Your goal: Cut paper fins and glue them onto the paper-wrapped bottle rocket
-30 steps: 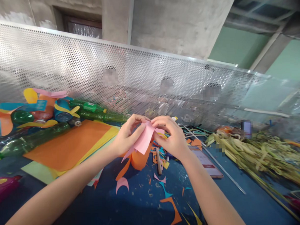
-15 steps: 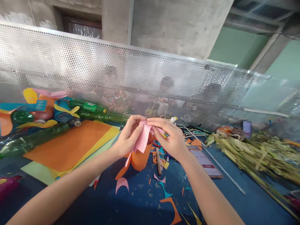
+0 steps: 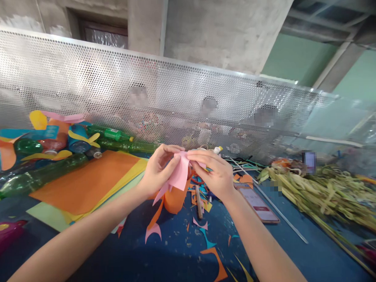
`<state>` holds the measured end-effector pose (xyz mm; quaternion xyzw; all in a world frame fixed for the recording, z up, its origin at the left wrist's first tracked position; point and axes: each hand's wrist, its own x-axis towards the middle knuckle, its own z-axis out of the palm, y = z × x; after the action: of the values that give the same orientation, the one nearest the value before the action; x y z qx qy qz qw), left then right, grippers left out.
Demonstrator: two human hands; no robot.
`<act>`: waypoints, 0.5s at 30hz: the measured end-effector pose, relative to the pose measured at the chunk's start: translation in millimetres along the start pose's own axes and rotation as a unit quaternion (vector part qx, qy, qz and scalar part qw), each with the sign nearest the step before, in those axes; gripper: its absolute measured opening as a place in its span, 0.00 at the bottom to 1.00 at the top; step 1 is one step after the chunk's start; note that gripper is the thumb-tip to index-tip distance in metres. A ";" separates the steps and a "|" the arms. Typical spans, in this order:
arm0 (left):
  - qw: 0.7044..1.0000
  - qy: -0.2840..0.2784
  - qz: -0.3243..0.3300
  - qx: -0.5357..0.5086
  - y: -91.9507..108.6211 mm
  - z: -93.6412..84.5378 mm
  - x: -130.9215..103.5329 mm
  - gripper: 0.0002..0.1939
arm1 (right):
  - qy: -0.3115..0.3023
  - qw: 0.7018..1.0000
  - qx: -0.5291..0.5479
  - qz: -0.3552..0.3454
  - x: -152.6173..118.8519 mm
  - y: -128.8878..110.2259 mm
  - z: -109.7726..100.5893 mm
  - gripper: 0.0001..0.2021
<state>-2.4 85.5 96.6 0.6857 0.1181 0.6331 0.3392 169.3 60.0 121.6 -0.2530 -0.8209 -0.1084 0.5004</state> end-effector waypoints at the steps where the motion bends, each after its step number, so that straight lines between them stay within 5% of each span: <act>1: 1.000 0.004 0.001 0.000 -0.3 0.3 -0.4 0.05 | 0.005 1.000 -0.001 -0.006 -1.0 0.8 1.3 0.17; 10: 0.998 0.055 -0.005 -0.033 -3.5 7.2 -5.4 0.02 | 0.115 0.992 -0.022 -0.050 -11.4 10.8 21.5 0.16; 15: 0.996 0.078 -0.002 -0.036 -5.7 8.6 -6.4 0.08 | 0.120 0.991 -0.030 -0.046 -12.1 9.3 26.3 0.16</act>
<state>6.2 83.2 88.3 0.6213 0.1230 0.6880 0.3543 158.4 75.5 97.8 -0.2151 -0.7619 -0.1857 0.5820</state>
